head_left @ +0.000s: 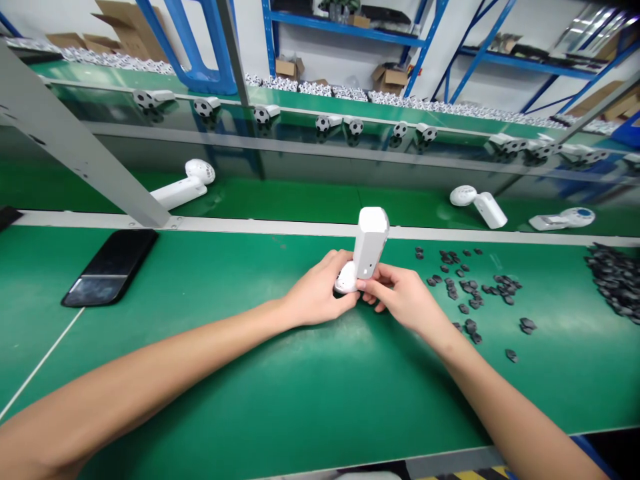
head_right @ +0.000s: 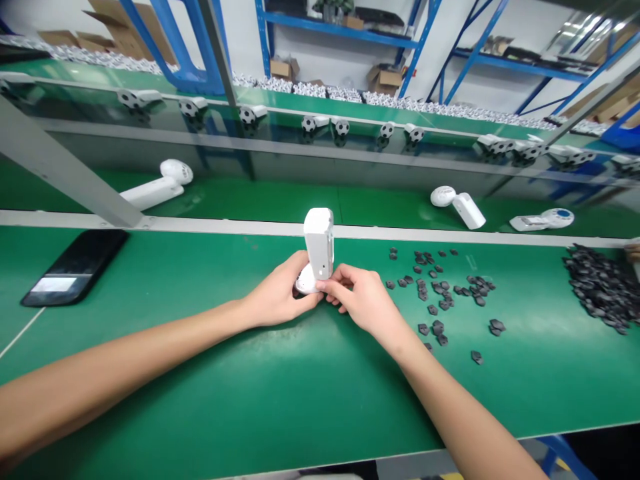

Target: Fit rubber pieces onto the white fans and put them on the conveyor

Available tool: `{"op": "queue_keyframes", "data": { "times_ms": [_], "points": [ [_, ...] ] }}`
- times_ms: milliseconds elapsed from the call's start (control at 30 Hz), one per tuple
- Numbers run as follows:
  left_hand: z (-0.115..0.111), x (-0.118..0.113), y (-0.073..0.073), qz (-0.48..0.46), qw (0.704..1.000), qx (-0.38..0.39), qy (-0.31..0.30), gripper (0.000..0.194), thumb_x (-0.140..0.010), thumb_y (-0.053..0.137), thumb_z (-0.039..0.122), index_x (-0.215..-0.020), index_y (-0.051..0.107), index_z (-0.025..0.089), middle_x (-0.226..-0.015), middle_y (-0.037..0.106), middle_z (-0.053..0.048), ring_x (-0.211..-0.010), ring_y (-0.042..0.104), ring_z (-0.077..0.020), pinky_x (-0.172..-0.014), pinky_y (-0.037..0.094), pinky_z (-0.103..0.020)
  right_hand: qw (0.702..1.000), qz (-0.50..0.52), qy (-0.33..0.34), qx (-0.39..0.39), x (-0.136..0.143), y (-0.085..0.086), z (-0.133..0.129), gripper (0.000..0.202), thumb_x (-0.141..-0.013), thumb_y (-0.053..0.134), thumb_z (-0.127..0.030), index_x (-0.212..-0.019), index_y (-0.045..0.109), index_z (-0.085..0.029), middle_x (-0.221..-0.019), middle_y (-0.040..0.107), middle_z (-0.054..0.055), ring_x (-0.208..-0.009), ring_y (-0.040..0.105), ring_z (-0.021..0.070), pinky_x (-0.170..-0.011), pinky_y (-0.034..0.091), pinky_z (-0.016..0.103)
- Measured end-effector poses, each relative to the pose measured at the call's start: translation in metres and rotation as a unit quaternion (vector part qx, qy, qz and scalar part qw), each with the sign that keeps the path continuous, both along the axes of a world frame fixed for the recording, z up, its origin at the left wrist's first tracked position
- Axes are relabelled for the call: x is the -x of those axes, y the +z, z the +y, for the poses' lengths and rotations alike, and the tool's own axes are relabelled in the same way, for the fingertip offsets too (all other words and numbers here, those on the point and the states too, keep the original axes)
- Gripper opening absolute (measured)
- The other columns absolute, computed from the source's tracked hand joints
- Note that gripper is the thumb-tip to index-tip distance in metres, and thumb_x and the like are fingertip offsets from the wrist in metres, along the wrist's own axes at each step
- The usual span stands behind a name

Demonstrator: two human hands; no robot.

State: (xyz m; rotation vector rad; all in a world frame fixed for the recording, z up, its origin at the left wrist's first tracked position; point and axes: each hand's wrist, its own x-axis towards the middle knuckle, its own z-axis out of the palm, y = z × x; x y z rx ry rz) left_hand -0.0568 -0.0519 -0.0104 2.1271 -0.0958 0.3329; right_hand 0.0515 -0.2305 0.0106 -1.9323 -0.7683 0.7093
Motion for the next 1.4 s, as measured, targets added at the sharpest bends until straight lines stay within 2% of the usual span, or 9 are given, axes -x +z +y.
{"op": "queue_keyframes", "data": {
  "times_ms": [300,433,533,700,867,1067,1167,1300,1400],
  "points": [
    [0.009,0.005,-0.003,0.020,0.987,0.159,-0.006,0.046,-0.085,0.076,0.041,-0.122,0.061,0.018,-0.110,0.071,-0.007,-0.091,0.065,-0.0213,-0.080,0.052,-0.031,0.974,-0.193,0.091,-0.077,0.008,-0.002,0.004,0.033,-0.108,0.051,-0.040,-0.080,0.057,-0.022,-0.077,0.063,0.000,-0.068,0.056,0.0156,-0.066,0.044,0.029],
    [0.010,0.010,-0.001,0.035,0.974,0.221,0.017,0.048,-0.086,0.076,0.048,-0.118,0.065,0.014,-0.102,0.071,-0.007,-0.083,0.062,-0.0174,-0.075,0.051,-0.028,0.963,-0.200,0.156,-0.091,0.008,0.001,-0.009,0.027,-0.112,0.040,-0.037,-0.110,0.065,-0.026,-0.101,0.070,0.003,-0.090,0.066,0.0193,-0.082,0.052,0.030],
    [0.009,0.012,0.004,0.060,0.973,0.223,-0.025,0.044,-0.084,0.077,0.044,-0.115,0.068,0.015,-0.094,0.070,-0.004,-0.078,0.060,-0.0155,-0.073,0.049,-0.026,0.969,-0.208,0.079,-0.105,0.000,-0.008,-0.018,0.030,-0.108,0.048,-0.044,-0.133,0.059,-0.033,-0.118,0.071,0.006,-0.097,0.070,0.0229,-0.082,0.059,0.031],
    [-0.003,0.018,0.006,0.069,0.992,0.092,-0.059,0.045,-0.073,0.084,0.048,-0.106,0.073,0.020,-0.101,0.072,-0.005,-0.087,0.065,-0.0208,-0.075,0.048,-0.028,0.976,-0.140,0.016,-0.169,-0.008,-0.017,-0.031,0.088,-0.089,0.070,-0.060,-0.164,0.029,-0.038,-0.153,0.057,0.012,-0.118,0.070,0.0350,-0.082,0.067,0.037],
    [-0.005,0.014,-0.004,0.096,0.983,0.143,-0.067,0.044,-0.064,0.090,0.048,-0.096,0.072,0.021,-0.093,0.071,-0.003,-0.080,0.062,-0.0179,-0.070,0.046,-0.027,0.976,-0.098,0.004,-0.193,-0.002,-0.016,-0.033,0.061,-0.083,0.081,-0.048,-0.139,0.058,-0.039,-0.127,0.074,0.012,-0.104,0.076,0.0346,-0.076,0.069,0.036],
    [-0.002,0.000,0.004,0.159,0.948,0.272,-0.037,0.051,-0.068,0.088,0.048,-0.102,0.067,0.016,-0.082,0.066,-0.002,-0.065,0.057,-0.0121,-0.059,0.045,-0.023,0.962,-0.158,-0.037,-0.220,-0.012,0.011,-0.022,0.057,-0.095,0.068,-0.055,-0.144,0.048,-0.034,-0.137,0.069,0.012,-0.114,0.071,0.0307,-0.086,0.062,0.038],
    [0.020,-0.023,0.014,0.172,0.962,0.193,0.084,0.062,-0.084,0.066,0.064,-0.126,0.060,0.018,-0.089,0.068,-0.004,-0.055,0.055,-0.0107,-0.045,0.038,-0.021,0.960,-0.219,-0.080,-0.155,-0.046,0.028,-0.035,0.053,-0.109,0.036,-0.055,-0.156,0.038,-0.030,-0.140,0.067,0.013,-0.102,0.072,0.0267,-0.081,0.058,0.039],
    [0.085,-0.077,0.031,0.154,0.968,0.048,0.191,0.060,-0.090,0.053,0.061,-0.132,0.053,0.019,-0.101,0.070,-0.009,-0.064,0.064,-0.0162,-0.046,0.036,-0.022,0.929,-0.321,-0.140,0.121,-0.096,0.031,-0.067,0.038,-0.107,0.046,-0.045,-0.134,0.064,-0.026,-0.120,0.076,0.009,-0.101,0.071,0.0284,-0.074,0.051,0.035],
    [0.136,-0.111,0.044,0.157,0.950,-0.069,0.260,0.060,-0.080,0.065,0.065,-0.110,0.063,0.013,-0.100,0.070,-0.016,-0.086,0.069,-0.0306,-0.062,0.047,-0.031,0.919,-0.323,-0.114,0.192,-0.115,0.022,-0.080,0.024,-0.103,0.054,-0.034,-0.116,0.072,-0.026,-0.117,0.077,0.007,-0.099,0.071,0.0256,-0.068,0.046,0.032]
  ]
}}
